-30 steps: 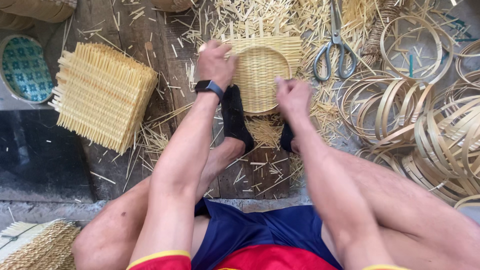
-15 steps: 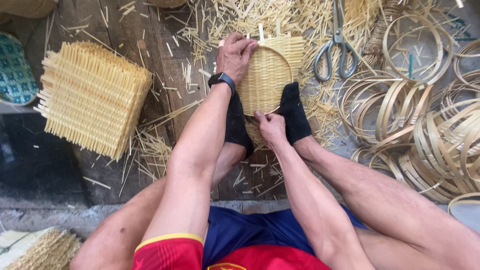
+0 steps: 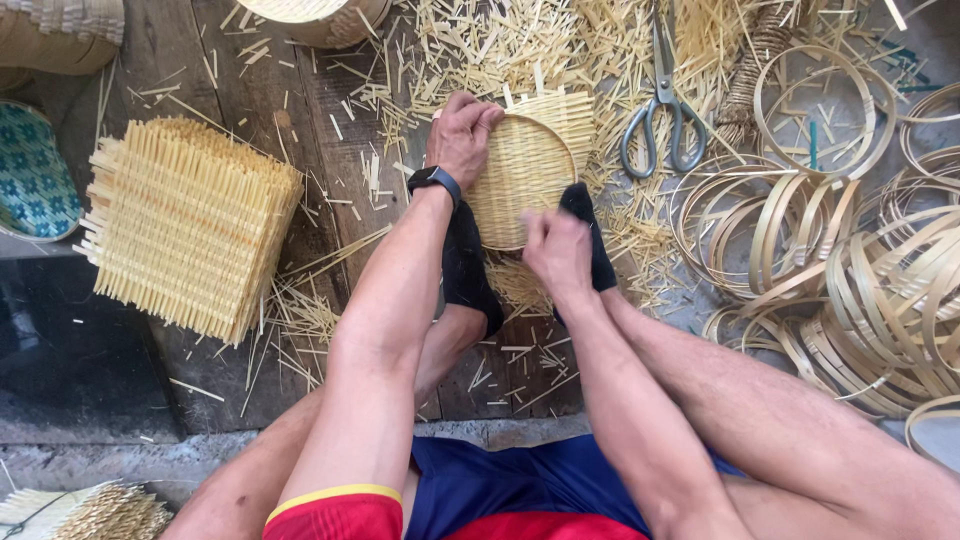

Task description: The person sits on the floor and assembles a small round bamboo basket by placing a woven base onto a bamboo ring, then trimming the excess with shears. The person repeats this process for multiple baskets, stacking the finished units.

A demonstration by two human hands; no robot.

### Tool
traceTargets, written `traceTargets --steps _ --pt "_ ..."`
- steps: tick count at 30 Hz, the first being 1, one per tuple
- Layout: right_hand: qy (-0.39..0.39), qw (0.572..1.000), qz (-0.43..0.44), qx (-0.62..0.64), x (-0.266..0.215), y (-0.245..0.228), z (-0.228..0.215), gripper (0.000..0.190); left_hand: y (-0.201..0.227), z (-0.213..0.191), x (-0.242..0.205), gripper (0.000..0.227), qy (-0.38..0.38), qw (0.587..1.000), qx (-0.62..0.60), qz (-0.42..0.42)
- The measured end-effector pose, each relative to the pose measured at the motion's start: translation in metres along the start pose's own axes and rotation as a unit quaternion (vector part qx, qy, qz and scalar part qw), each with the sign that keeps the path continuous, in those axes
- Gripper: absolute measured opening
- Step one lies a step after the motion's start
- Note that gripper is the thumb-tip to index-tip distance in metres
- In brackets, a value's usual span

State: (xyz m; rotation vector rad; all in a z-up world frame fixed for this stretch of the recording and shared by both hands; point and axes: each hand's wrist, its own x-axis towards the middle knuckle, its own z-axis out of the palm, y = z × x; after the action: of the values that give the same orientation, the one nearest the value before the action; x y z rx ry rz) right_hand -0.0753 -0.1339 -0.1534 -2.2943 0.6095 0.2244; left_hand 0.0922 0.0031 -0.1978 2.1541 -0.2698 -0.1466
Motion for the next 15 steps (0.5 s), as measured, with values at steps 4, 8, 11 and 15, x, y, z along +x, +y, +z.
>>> traceTargets --steps 4,8,11,15 --pt "0.171 0.901 -0.375 -0.136 0.095 -0.024 -0.022 0.042 -0.012 0.004 0.000 0.022 -0.009 0.998 0.023 0.059" --pt "-0.040 0.966 -0.250 -0.048 0.143 -0.030 -0.009 0.027 -0.024 0.009 0.009 0.020 -0.042 0.998 -0.024 -0.032" --pt "-0.160 0.984 -0.072 -0.002 0.154 -0.019 0.003 0.040 -0.028 0.012 0.008 0.023 -0.041 0.987 -0.078 -0.131" --pt "-0.186 0.981 -0.060 -0.001 0.168 -0.008 0.007 0.049 -0.028 0.007 0.016 0.026 -0.069 0.958 -0.142 -0.242"
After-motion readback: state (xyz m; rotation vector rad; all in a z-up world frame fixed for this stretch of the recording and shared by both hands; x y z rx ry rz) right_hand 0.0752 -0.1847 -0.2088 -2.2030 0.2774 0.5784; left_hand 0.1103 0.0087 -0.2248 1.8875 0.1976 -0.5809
